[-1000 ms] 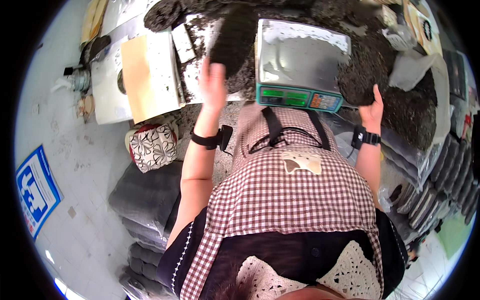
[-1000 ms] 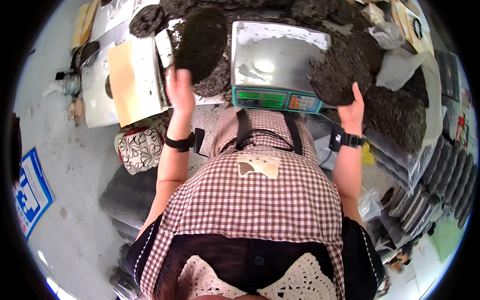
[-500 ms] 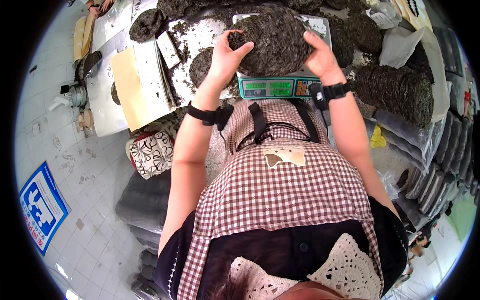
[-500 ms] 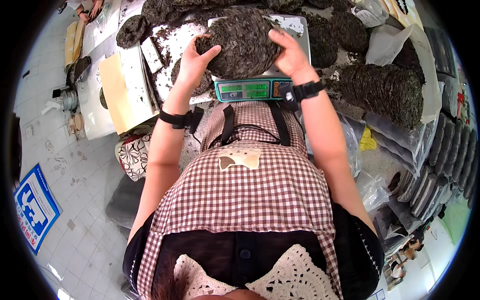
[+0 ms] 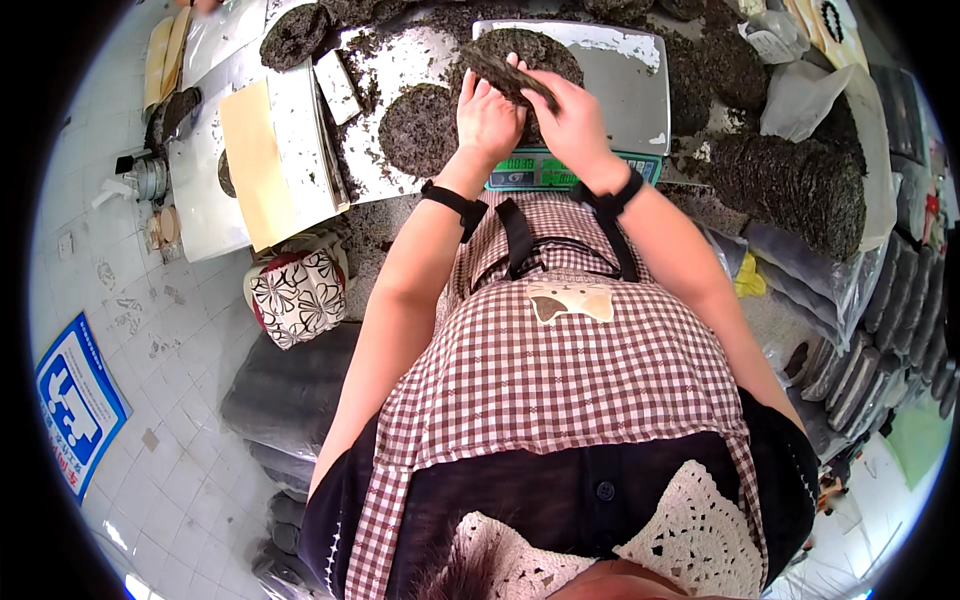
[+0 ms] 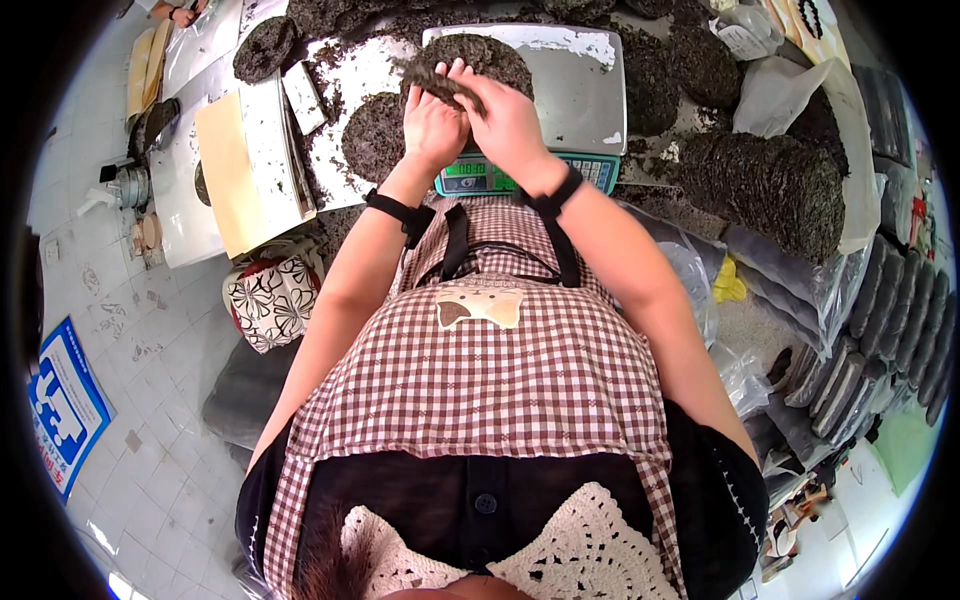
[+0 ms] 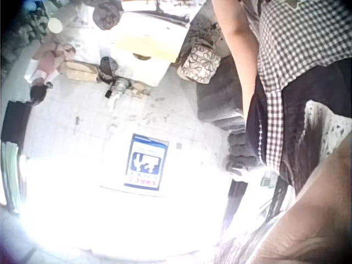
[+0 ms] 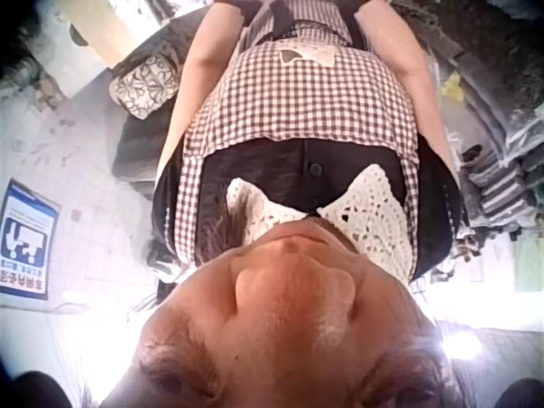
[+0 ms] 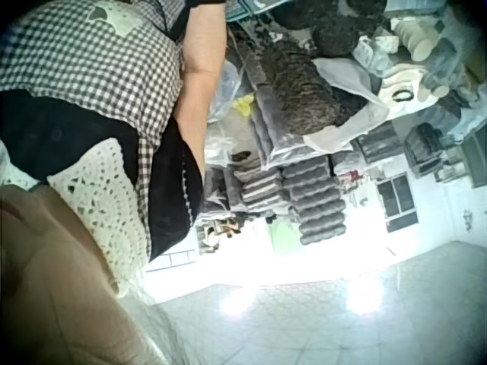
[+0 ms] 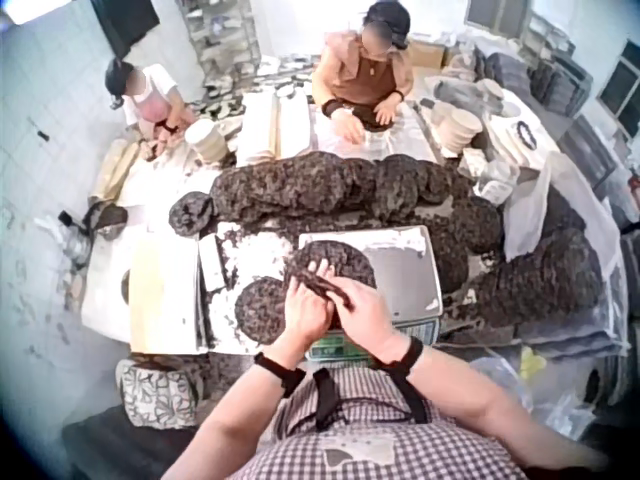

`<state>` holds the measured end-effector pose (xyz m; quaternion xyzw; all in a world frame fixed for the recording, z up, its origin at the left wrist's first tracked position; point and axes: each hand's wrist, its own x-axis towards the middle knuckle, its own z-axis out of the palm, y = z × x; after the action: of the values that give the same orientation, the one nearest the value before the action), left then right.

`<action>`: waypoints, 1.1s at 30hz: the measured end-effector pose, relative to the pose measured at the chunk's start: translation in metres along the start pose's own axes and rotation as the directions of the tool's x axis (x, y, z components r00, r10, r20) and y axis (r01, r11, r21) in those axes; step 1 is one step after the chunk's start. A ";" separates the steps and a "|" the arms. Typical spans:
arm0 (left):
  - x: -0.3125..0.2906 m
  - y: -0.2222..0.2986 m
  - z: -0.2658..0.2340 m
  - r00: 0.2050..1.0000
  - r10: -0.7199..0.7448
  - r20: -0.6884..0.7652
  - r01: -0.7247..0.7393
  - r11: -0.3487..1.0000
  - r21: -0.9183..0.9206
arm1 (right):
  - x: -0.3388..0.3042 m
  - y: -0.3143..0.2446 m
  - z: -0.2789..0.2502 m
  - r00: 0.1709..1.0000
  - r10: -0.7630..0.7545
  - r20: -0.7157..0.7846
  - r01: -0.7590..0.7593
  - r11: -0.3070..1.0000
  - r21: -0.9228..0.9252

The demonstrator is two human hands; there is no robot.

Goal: The person picks up dark, circular compressed cakes from a pile on the table, places them one at a time on a digital scale to check the weight, and then returns them to another pile on the same surface.

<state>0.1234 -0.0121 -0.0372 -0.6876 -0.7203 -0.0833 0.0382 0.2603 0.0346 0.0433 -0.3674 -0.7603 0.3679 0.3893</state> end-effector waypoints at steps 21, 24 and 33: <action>-0.012 -0.049 0.009 0.782 -0.604 0.154 0.594 0.648 -0.477 | 0.017 0.060 -0.026 0.729 0.584 0.357 -0.598 0.287 0.749; -0.008 -0.027 0.006 0.867 -0.498 -0.013 0.448 0.792 -0.415 | 0.012 0.073 -0.010 0.727 0.610 0.315 -0.595 0.330 0.733; -0.002 -0.027 -0.033 0.842 -0.522 0.138 0.219 0.096 -0.971 | 0.006 0.030 -0.081 0.872 0.379 0.311 -0.394 0.164 0.905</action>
<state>0.0952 -0.0209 -0.0073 -0.3330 -0.6438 -0.6027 -0.3338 0.3361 0.0753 0.0545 -0.2388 -0.2706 0.8339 0.4177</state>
